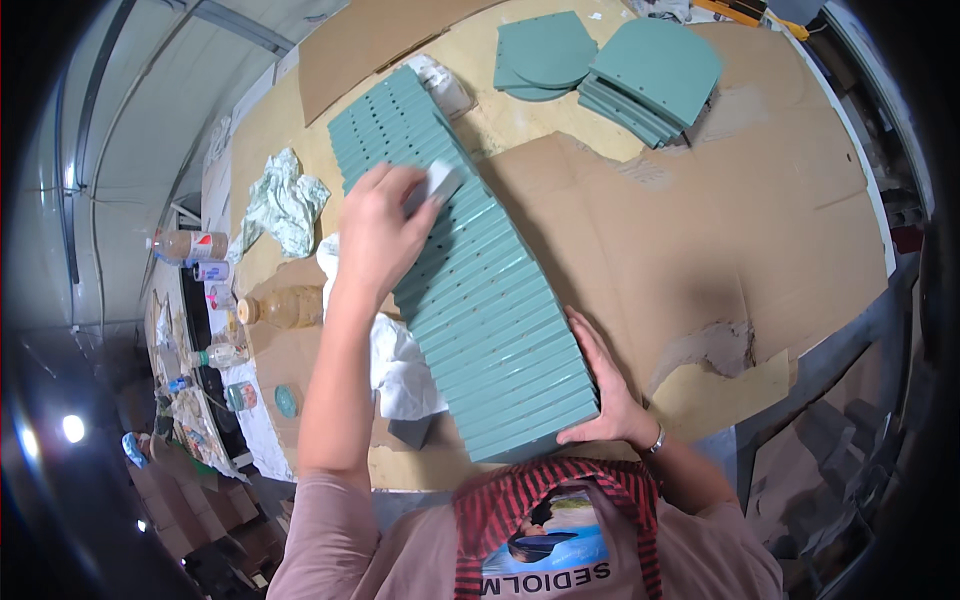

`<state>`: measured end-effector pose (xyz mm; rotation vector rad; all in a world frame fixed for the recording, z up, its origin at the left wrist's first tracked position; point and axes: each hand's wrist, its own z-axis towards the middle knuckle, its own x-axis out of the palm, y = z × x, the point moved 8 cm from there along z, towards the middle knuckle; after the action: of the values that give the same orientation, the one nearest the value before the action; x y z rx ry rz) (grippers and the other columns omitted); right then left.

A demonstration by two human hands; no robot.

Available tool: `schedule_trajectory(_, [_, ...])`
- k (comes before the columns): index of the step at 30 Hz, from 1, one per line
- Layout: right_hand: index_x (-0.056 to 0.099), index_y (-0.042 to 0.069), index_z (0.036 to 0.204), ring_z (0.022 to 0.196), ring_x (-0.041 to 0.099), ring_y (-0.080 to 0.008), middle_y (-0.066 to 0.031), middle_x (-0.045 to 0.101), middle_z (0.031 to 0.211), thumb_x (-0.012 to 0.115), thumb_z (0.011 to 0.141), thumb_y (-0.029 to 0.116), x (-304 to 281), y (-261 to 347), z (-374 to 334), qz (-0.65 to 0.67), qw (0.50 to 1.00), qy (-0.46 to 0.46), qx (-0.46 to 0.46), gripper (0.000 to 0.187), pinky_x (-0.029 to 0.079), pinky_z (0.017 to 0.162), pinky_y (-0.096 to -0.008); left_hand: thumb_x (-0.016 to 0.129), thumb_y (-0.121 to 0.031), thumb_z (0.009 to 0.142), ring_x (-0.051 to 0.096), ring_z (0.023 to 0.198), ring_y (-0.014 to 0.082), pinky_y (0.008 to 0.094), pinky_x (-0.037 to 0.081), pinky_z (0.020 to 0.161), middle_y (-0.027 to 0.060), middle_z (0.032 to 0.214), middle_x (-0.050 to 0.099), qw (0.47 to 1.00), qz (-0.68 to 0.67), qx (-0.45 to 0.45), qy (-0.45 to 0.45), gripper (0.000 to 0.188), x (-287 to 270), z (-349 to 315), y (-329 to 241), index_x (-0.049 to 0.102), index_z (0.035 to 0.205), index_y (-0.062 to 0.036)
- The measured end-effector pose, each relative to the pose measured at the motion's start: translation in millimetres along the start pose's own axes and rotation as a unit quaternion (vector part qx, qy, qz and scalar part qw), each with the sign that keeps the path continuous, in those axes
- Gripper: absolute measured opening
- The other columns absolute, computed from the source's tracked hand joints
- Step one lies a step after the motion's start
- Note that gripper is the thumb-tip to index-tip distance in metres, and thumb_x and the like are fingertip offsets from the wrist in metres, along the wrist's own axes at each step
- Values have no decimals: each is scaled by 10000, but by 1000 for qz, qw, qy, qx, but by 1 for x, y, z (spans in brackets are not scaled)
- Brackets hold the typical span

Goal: Cleaning green-painted wood or composite furniture components with a cloth and stacking them vertically.

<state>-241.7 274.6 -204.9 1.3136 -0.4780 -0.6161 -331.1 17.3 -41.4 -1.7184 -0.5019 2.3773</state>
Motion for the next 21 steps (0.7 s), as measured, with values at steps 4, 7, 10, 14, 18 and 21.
schedule_trajectory(4, [152, 49, 1596, 1514, 175, -409, -252, 139, 1637, 903, 603, 524, 0, 1, 0, -1, 1000, 7, 16, 1333, 202, 1211, -492, 778, -81, 736, 694, 786, 287, 366, 551, 736, 148, 872, 682, 993, -43, -110, 15, 255, -11, -16, 51, 722, 970, 2])
schedule_trajectory(7, [150, 50, 1597, 1516, 171, -406, -250, 137, 1638, 907, 595, 525, 0, 1, 2, 7, 999, 13, 38, 1342, 201, 1211, -489, 771, -83, 750, 676, 795, 290, 374, 542, 743, 139, 875, 679, 997, -35, -64, -15, 255, -8, 8, 35, 722, 988, -6])
schedule_trajectory(10, [152, 51, 1597, 1518, 173, -396, -240, 139, 1641, 912, 589, 523, 0, 2, 3, 12, 999, 13, 38, 1348, 202, 1211, -481, 756, -113, 781, 641, 897, 302, 415, 521, 782, 98, 895, 671, 999, 22, 17, -25, 222, 4, 34, 15, 734, 993, -54])
schedule_trajectory(14, [160, 60, 1597, 1518, 176, -388, -231, 145, 1643, 915, 580, 526, 1, -1, 2, 22, 997, 10, 70, 1350, 201, 1211, -477, 754, -130, 775, 634, 932, 295, 421, 515, 794, 85, 912, 672, 992, 124, -23, 12, 199, -12, 31, 30, 748, 968, -81])
schedule_trajectory(18, [159, 75, 1600, 1518, 175, -389, -232, 146, 1642, 920, 570, 523, 0, 0, 2, 16, 997, 10, 70, 1357, 203, 1211, -473, 758, -110, 761, 631, 933, 294, 414, 514, 792, 81, 920, 672, 997, 75, 1, -31, 196, -12, 34, 31, 749, 955, -80])
schedule_trajectory(21, [158, 74, 1600, 1518, 174, -390, -234, 145, 1642, 917, 569, 537, 3, 0, 3, 22, 997, 16, 73, 1361, 202, 1211, -473, 766, -107, 780, 650, 854, 288, 388, 511, 764, 102, 908, 660, 997, 50, 50, -33, 249, -2, 42, 12, 735, 1021, -56])
